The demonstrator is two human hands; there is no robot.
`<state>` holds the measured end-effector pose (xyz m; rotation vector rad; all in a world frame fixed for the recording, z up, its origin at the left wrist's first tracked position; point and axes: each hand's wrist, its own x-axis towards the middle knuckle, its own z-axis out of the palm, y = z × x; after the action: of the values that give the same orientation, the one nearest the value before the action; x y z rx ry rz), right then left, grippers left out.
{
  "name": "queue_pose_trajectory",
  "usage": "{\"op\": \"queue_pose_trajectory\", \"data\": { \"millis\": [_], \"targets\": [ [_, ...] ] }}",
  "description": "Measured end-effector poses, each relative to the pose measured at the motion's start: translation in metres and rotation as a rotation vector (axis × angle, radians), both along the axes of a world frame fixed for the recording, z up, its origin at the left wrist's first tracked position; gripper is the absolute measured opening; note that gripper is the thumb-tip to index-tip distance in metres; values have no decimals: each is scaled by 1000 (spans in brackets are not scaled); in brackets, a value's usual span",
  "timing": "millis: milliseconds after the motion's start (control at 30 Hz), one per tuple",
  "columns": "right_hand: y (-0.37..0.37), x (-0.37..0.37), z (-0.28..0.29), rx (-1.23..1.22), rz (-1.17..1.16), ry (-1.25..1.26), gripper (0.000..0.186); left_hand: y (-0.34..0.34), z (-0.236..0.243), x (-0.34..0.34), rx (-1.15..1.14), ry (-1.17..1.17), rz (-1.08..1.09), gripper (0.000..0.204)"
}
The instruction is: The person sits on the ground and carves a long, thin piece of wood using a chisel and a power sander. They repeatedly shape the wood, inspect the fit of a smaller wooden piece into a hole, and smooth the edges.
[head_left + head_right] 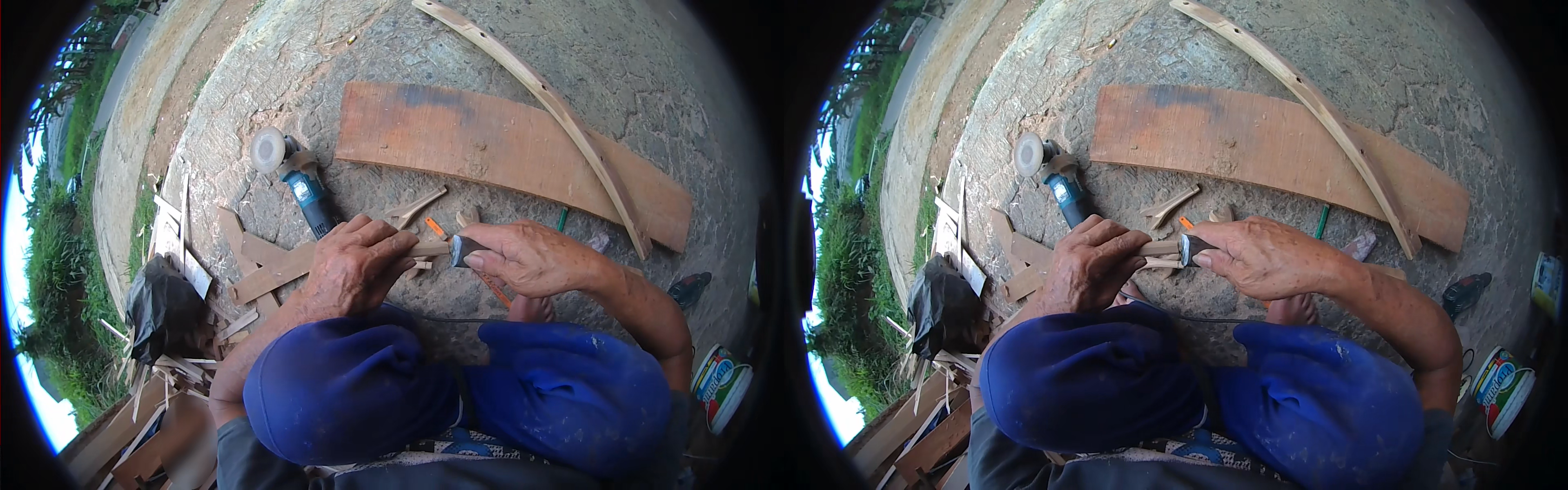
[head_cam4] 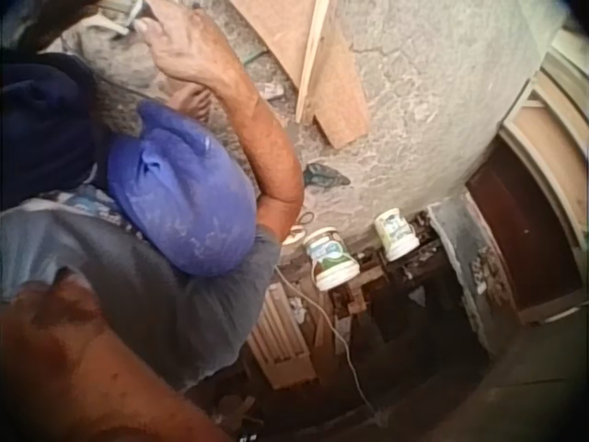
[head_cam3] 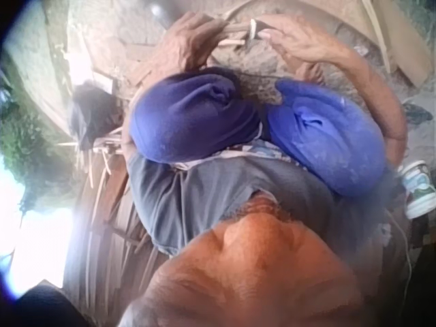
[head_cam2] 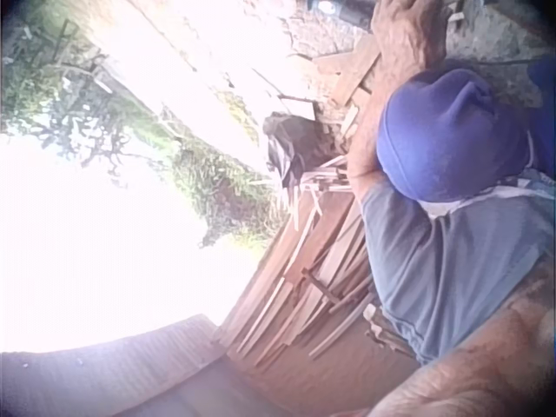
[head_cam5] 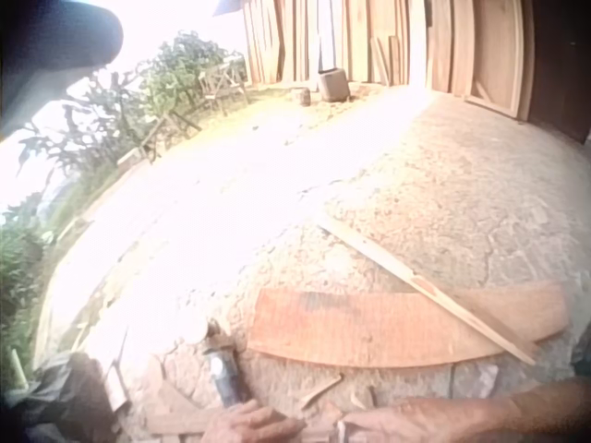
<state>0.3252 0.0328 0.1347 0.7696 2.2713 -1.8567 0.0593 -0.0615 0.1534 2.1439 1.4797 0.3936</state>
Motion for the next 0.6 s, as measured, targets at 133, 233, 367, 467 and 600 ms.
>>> {"op": "queue_pose_trajectory", "data": {
  "millis": [133,233,367,467,600],
  "targets": [
    [3,2,3,18,11,12,29,0,-2,-1,58,8,-14,33],
    [5,-1,11,-74,19,-76,31,0,-4,-4,101,44,-37,33],
    [2,-1,5,-7,23,-41,31,2,-6,-5,110,42,-69,32],
    [1,-1,1,9,30,-49,29,2,-7,-3,110,61,-93,31],
    [4,-2,1,-43,78,-90,27,1,-5,0,84,79,-120,31]
  ]
}}
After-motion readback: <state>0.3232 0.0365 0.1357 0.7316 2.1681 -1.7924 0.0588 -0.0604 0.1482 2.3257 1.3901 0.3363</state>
